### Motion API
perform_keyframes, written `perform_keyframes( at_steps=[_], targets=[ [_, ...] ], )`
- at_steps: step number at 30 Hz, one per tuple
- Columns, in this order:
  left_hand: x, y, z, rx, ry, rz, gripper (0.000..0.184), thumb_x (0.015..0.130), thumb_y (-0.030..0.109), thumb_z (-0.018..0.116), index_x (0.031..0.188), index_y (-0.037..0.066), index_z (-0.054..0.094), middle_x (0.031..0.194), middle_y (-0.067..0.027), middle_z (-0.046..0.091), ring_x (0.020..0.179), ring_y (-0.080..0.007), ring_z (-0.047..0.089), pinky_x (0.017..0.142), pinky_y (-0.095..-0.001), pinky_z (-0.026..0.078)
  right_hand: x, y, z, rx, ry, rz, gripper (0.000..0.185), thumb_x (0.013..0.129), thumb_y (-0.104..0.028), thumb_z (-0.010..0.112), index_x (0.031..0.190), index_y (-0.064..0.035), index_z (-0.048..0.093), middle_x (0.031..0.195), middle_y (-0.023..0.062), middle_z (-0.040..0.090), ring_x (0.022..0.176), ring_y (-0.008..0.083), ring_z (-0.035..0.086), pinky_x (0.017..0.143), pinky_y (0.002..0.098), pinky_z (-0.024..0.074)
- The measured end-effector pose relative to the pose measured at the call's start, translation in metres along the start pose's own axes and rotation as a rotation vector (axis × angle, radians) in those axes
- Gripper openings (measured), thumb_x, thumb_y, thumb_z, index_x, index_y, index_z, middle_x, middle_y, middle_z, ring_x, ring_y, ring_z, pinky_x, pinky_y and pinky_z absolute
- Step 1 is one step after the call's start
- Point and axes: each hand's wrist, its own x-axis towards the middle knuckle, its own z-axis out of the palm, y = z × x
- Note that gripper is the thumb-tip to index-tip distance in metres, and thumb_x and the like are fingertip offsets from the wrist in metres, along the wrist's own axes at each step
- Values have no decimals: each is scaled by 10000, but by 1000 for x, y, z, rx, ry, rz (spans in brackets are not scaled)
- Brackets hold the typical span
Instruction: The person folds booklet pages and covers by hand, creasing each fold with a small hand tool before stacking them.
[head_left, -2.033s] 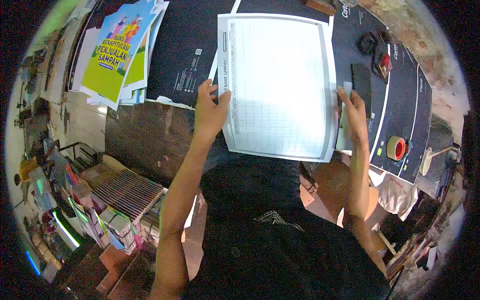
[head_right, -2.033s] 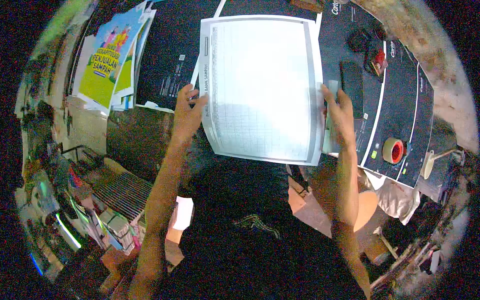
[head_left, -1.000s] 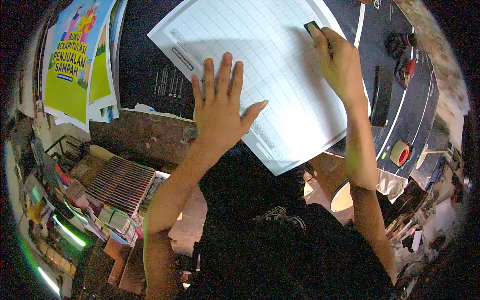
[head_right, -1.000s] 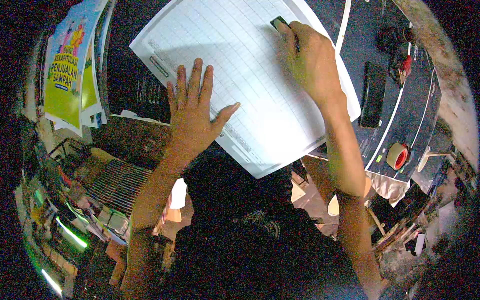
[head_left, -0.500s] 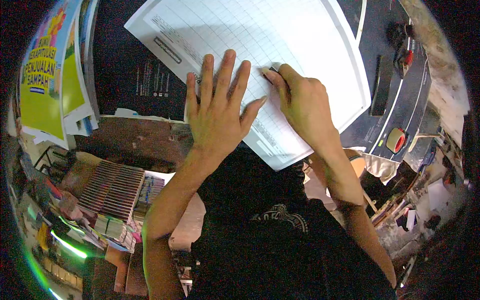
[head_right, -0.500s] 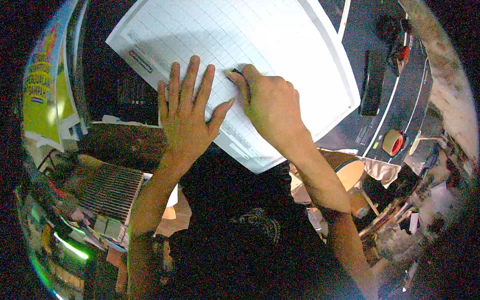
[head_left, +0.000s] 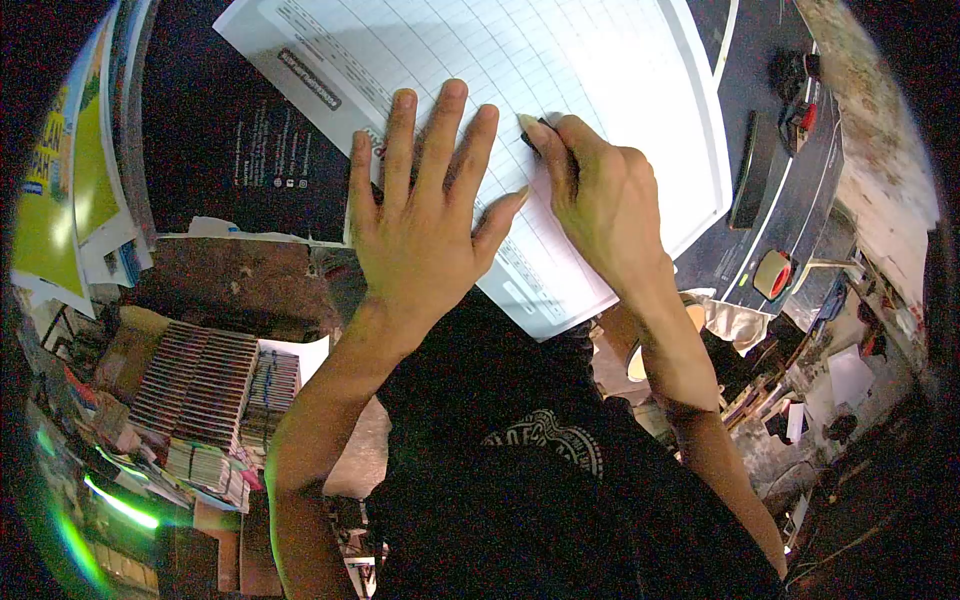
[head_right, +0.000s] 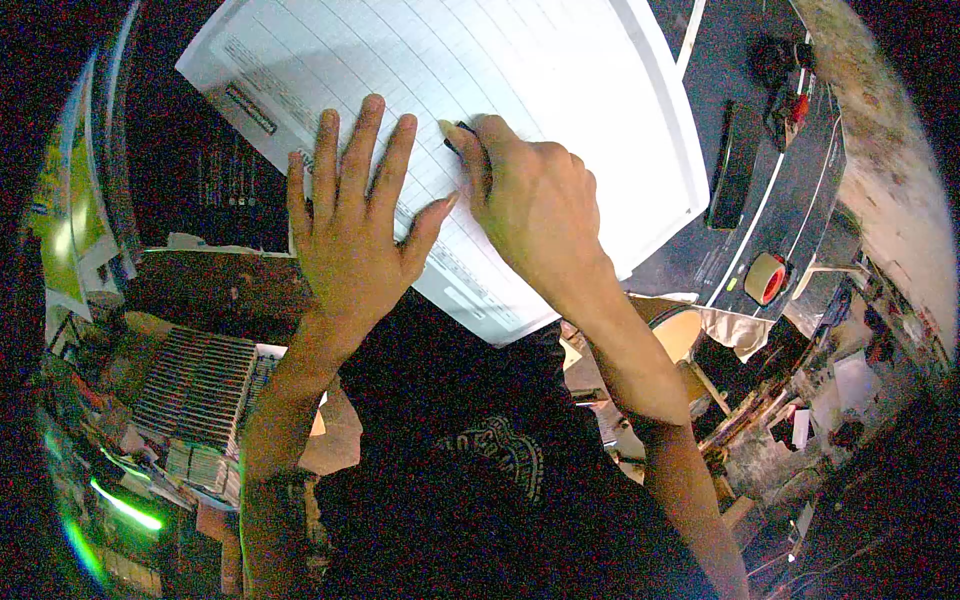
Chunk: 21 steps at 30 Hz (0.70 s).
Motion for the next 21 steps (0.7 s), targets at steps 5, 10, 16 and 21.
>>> perform_keyframes(
  at_steps=[5, 10, 16, 21],
  targets=[
    [1, 0, -2, -6, -6, 2, 683, 898, 542, 579, 1476, 197, 459, 1567, -73, 372, 1438, -358, 326, 1136, -580, 240, 1, -2, -2, -7, -18, -3, 273, 978, -332, 570, 974, -84, 682, 596, 193, 631, 565, 391, 657, 507, 484, 524],
    [1, 1, -2, -8, -18, 4, 678, 900, 534, 578, 1475, 195, 458, 1567, -74, 370, 1441, -366, 318, 1134, -588, 239, 1, -1, -3, -37, -42, -13, 285, 979, -348, 563, 945, -84, 667, 578, 177, 623, 561, 378, 660, 501, 476, 527],
    [1, 1, -2, 2, -32, 9, 682, 902, 533, 576, 1477, 188, 452, 1568, -72, 368, 1443, -363, 315, 1131, -593, 235, -1, -4, -1, -15, -63, -33, 289, 975, -361, 567, 968, -94, 679, 600, 172, 638, 568, 373, 664, 505, 470, 532],
    [0, 0, -2, -5, -8, 10, 695, 898, 537, 582, 1482, 187, 444, 1566, -70, 372, 1437, -360, 324, 1130, -586, 235, 0, -5, -8, 103, -99, 46, 278, 974, -306, 577, 977, -50, 685, 645, 212, 638, 609, 407, 655, 556, 483, 533]
  ],
)
